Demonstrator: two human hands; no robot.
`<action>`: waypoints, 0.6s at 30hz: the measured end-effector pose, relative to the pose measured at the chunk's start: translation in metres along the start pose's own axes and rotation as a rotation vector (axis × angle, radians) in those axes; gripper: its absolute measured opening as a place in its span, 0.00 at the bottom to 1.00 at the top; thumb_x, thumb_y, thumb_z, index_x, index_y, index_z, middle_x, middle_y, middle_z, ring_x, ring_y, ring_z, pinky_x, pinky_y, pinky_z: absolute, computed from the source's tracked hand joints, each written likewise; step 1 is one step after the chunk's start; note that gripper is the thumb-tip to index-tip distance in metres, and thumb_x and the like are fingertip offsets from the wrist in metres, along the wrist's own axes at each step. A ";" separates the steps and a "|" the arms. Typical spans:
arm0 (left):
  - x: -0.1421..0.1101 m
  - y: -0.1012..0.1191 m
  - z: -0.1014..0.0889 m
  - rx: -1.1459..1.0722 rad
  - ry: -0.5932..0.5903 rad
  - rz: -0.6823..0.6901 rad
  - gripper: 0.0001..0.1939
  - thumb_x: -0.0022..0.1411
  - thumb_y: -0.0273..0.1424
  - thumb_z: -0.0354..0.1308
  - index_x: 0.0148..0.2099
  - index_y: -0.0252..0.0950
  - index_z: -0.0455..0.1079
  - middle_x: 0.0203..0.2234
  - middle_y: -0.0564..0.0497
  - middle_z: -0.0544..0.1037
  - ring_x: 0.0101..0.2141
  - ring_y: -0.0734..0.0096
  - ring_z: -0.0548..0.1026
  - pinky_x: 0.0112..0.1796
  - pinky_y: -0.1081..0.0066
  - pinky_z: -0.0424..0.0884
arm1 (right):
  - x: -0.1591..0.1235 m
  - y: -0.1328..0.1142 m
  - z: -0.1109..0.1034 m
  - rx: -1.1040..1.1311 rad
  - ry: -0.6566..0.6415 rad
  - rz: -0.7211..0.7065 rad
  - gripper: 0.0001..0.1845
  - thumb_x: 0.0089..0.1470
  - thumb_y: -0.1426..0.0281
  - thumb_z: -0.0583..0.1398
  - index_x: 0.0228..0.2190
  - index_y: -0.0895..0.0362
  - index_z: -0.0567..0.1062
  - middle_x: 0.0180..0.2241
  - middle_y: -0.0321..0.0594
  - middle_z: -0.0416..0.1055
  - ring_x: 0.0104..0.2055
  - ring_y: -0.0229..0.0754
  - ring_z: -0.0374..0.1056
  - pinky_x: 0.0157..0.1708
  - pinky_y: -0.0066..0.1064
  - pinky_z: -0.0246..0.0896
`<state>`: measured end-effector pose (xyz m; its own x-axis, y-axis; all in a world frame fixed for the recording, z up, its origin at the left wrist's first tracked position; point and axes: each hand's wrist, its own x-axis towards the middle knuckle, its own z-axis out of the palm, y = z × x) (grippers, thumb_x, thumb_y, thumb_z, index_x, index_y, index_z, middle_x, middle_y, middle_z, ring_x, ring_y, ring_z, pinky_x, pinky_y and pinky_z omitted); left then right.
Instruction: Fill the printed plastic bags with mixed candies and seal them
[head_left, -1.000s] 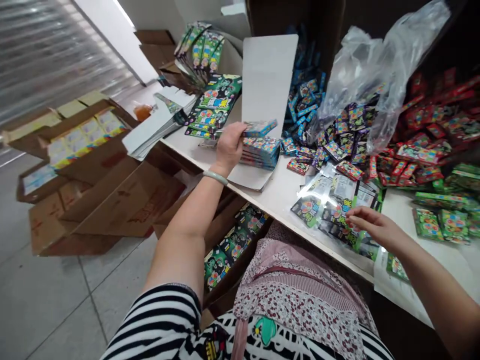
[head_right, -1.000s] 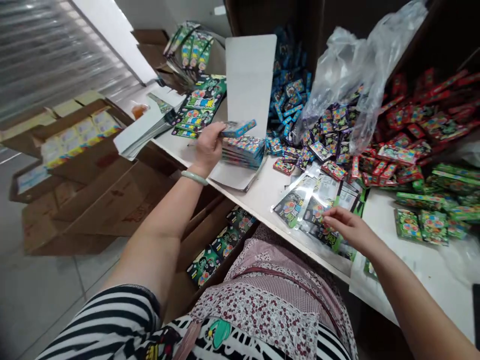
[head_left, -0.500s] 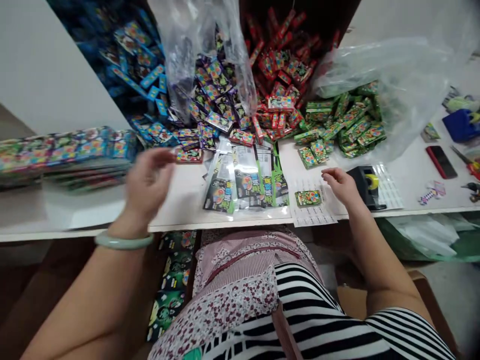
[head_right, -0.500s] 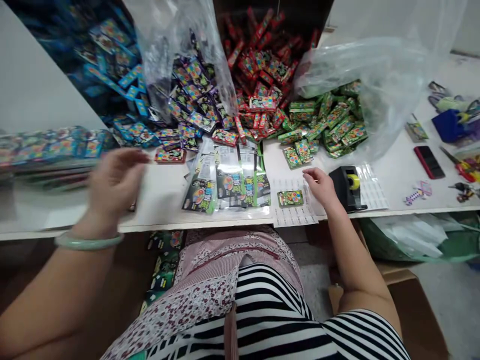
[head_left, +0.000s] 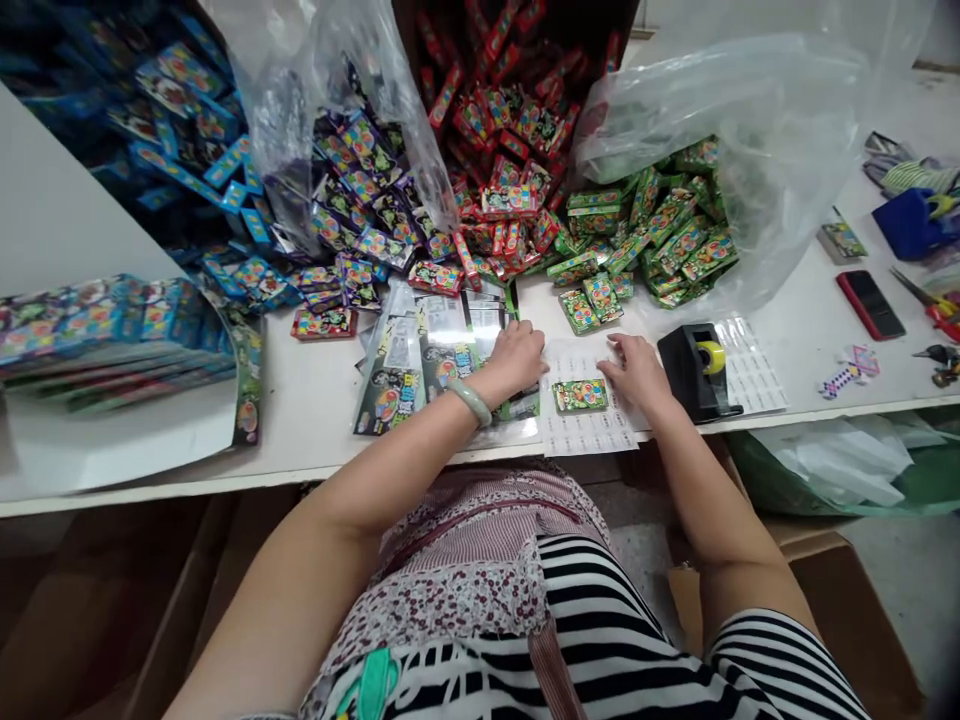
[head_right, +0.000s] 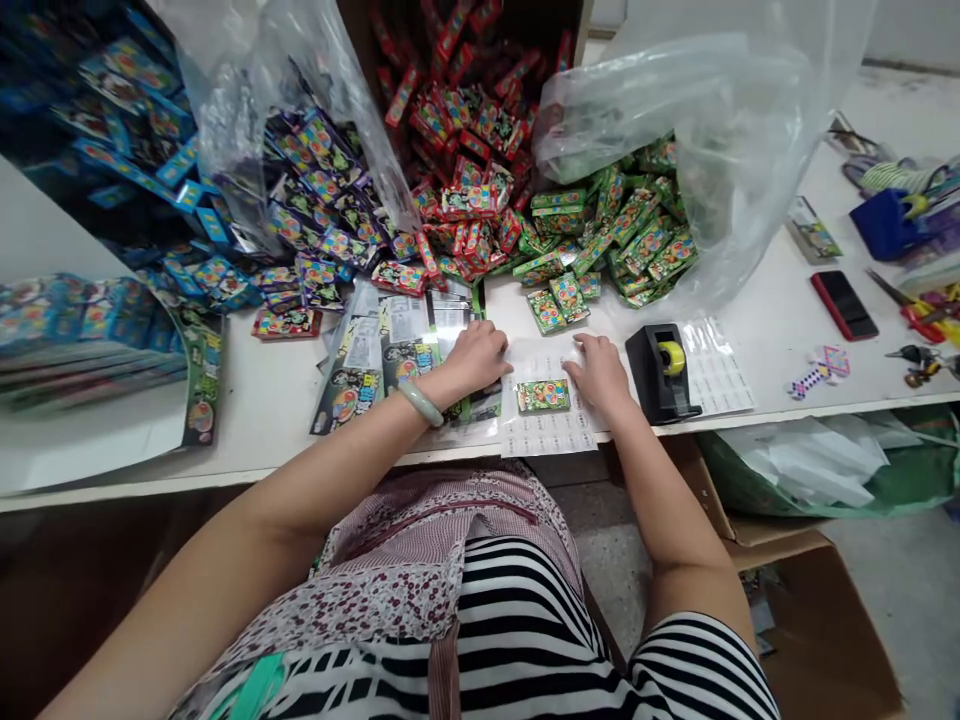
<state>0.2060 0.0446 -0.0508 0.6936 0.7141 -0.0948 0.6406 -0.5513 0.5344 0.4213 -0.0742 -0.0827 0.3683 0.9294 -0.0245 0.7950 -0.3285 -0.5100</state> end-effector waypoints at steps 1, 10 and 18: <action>0.002 0.000 0.002 -0.037 -0.002 -0.003 0.09 0.53 0.23 0.65 0.31 0.36 0.66 0.37 0.42 0.73 0.46 0.49 0.71 0.48 0.55 0.67 | 0.000 0.004 0.002 0.060 0.020 0.007 0.28 0.53 0.63 0.63 0.55 0.59 0.71 0.47 0.52 0.72 0.48 0.54 0.68 0.53 0.48 0.64; -0.008 -0.011 0.024 -0.853 0.191 -0.226 0.14 0.55 0.21 0.60 0.32 0.39 0.56 0.23 0.60 0.65 0.24 0.75 0.66 0.29 0.74 0.62 | -0.001 0.014 0.014 0.592 0.155 0.110 0.19 0.46 0.61 0.65 0.38 0.52 0.66 0.34 0.38 0.72 0.34 0.42 0.68 0.37 0.35 0.66; -0.009 -0.001 0.030 -0.869 0.262 -0.133 0.12 0.52 0.19 0.60 0.39 0.37 0.70 0.25 0.58 0.67 0.28 0.75 0.66 0.33 0.75 0.63 | 0.002 0.010 0.012 0.832 0.063 0.152 0.17 0.44 0.58 0.64 0.36 0.52 0.72 0.32 0.33 0.69 0.27 0.34 0.58 0.28 0.28 0.56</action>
<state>0.2089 0.0255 -0.0753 0.4673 0.8818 -0.0638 0.1635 -0.0153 0.9864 0.4239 -0.0737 -0.0981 0.4885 0.8658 -0.1082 0.1303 -0.1950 -0.9721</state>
